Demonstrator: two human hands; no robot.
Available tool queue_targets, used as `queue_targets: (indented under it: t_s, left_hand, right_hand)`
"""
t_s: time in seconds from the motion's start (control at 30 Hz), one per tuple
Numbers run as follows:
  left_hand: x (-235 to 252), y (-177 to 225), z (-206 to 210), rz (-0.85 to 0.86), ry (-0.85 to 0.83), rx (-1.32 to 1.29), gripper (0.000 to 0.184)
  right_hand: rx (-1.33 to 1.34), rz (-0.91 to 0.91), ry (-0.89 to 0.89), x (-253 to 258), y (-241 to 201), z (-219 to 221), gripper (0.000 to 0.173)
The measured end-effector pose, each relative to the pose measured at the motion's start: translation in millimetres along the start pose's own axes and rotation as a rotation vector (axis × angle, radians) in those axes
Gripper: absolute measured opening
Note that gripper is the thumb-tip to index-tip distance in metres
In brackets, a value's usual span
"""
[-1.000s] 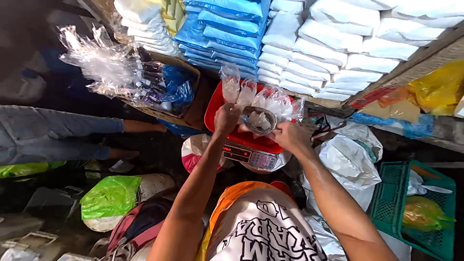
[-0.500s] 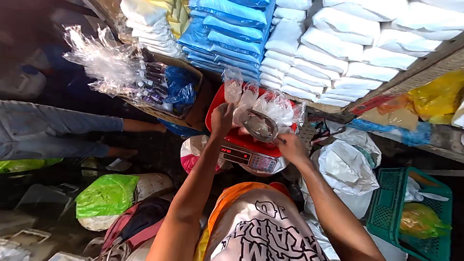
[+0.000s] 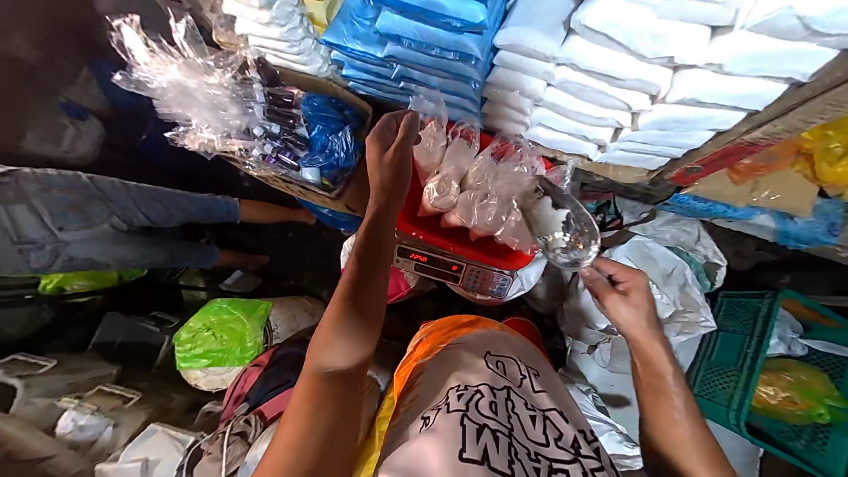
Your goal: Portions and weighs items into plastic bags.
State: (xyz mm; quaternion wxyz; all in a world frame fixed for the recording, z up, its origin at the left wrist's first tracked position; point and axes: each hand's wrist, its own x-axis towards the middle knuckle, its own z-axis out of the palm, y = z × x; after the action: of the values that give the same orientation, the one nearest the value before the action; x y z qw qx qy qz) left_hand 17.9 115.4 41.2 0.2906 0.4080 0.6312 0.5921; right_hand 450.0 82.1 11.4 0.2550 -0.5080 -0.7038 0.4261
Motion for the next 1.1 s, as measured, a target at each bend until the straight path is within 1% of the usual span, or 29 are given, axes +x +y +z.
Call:
queue_targets:
  t_s: [0.07, 0.13, 0.23, 0.3, 0.37, 0.43, 0.5, 0.57, 0.67, 0.73, 0.77, 0.83, 0.9, 0.97, 1.03, 1.1]
  left_hand:
    - [-1.9, 10.2, 10.9, 0.026, -0.073, -0.043, 0.041]
    - [-4.5, 17.3, 31.4, 0.060, -0.155, -0.064, 0.045]
    - [-15.0, 24.9, 74.8, 0.176, -0.167, 0.002, 0.035]
    - [-24.2, 33.1, 107.8, 0.199, -0.248, 0.066, 0.032]
    - [-34.2, 41.5, 150.2, 0.183, -0.372, 0.067, 0.031]
    - [-49.9, 48.5, 200.3, 0.145, -0.492, 0.064, 0.030]
    - [-74.9, 53.6, 251.2, 0.053, -0.613, 0.104, 0.030]
    - [-96.6, 43.7, 301.7, -0.053, -0.726, 0.139, 0.030]
    - [-118.8, 15.5, 379.0, -0.182, -0.835, 0.088, 0.029]
    - [-139.9, 0.6, 411.4, -0.234, -0.867, 0.070, 0.025]
    - [-150.6, -7.3, 419.6, -0.237, -0.870, 0.090, 0.023]
    - [-166.5, -22.4, 425.6, -0.242, -0.907, 0.161, 0.021]
    - [-176.4, -25.3, 417.4, -0.283, -0.935, 0.234, 0.021]
    - [-181.3, -23.0, 405.9, -0.314, -0.915, 0.268, 0.022]
    - [-178.2, -16.1, 391.2, -0.261, -0.841, 0.285, 0.023]
    - [-170.3, -3.5, 368.8, -0.163, -0.662, 0.278, 0.022]
  right_hand:
    - [0.005, 0.044, 0.045, -19.6, 23.1, -27.2, 0.015]
    - [-0.003, 0.114, 0.120, -43.7, 53.4, -59.2, 0.017]
    - [-0.084, 0.267, 0.215, -81.1, 100.9, -104.4, 0.026]
    - [-0.099, 0.398, 0.240, -99.9, 133.7, -129.1, 0.031]
    - [-0.112, 0.527, 0.243, -111.3, 172.5, -149.6, 0.030]
    - [-0.198, 0.668, 0.189, -110.5, 210.0, -165.8, 0.033]
    - [-0.351, 0.810, 0.052, -94.2, 239.1, -176.8, 0.037]
    - [-0.475, 0.910, -0.092, -69.6, 259.5, -176.0, 0.041]
    - [-0.528, 0.996, -0.233, -35.9, 288.6, -173.5, 0.046]
    - [-0.601, 0.973, -0.269, -24.7, 317.8, -168.0, 0.040]
    - [-0.617, 0.937, -0.254, -20.9, 333.7, -162.8, 0.040]
    - [-0.589, 0.872, -0.224, -14.1, 355.3, -158.0, 0.046]
    - [-0.571, 0.845, -0.246, -4.6, 374.2, -146.6, 0.050]
    - [-0.569, 0.819, -0.275, 4.0, 393.4, -138.3, 0.051]
    - [-0.536, 0.790, -0.281, 10.4, 412.0, -136.4, 0.052]
    - [-0.576, 0.768, -0.321, 15.5, 433.9, -133.7, 0.058]
